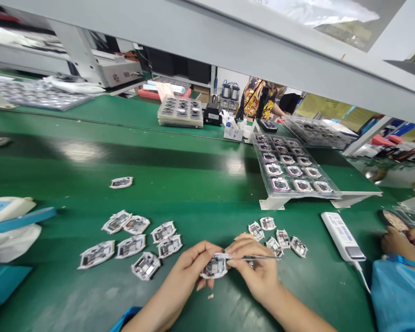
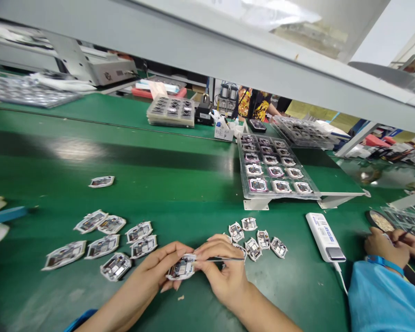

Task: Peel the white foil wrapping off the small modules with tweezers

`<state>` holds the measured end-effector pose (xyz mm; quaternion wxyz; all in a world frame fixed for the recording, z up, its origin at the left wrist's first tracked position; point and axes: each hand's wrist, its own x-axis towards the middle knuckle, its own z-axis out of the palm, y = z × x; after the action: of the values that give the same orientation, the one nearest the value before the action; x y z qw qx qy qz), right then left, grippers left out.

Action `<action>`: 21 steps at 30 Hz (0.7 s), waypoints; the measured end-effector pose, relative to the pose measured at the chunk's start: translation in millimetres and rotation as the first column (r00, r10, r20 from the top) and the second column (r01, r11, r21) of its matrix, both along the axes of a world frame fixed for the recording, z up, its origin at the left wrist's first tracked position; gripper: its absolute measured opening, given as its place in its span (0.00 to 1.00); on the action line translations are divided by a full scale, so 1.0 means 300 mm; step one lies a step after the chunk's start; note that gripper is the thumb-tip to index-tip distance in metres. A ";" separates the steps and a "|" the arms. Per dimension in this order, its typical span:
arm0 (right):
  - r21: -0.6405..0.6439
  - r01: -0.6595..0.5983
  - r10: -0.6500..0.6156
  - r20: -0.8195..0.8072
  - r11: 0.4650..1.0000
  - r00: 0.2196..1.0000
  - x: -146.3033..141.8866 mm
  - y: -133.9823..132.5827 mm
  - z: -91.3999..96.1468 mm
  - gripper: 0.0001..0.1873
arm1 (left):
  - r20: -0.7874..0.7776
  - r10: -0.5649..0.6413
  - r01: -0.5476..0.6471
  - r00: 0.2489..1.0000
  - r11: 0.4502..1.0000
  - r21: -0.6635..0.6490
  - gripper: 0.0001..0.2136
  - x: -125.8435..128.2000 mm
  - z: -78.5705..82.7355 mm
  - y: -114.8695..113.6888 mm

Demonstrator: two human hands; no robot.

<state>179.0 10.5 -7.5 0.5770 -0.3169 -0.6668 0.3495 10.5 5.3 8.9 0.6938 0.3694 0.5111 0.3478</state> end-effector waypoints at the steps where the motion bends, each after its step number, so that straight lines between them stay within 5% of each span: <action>1: -0.043 0.004 -0.006 -0.029 0.999 1.000 -0.002 -0.002 -0.004 0.08 | 0.006 0.000 0.000 1.000 1.000 0.001 0.19 -0.001 0.001 -0.001; 7: -0.250 0.013 -0.023 -0.036 0.968 0.999 -0.001 -0.015 0.007 0.05 | -0.008 -0.012 0.012 1.000 1.000 0.008 0.20 0.001 0.000 0.000; 21: -0.329 -0.021 0.004 -0.055 0.944 0.998 0.004 -0.009 0.011 0.04 | 0.007 -0.019 0.019 1.000 0.999 -0.048 0.20 0.001 -0.007 0.007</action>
<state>180.2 7.8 -4.1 0.5314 -0.3950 -0.5854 0.4678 10.8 7.4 6.9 0.7075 0.3561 0.5135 0.3301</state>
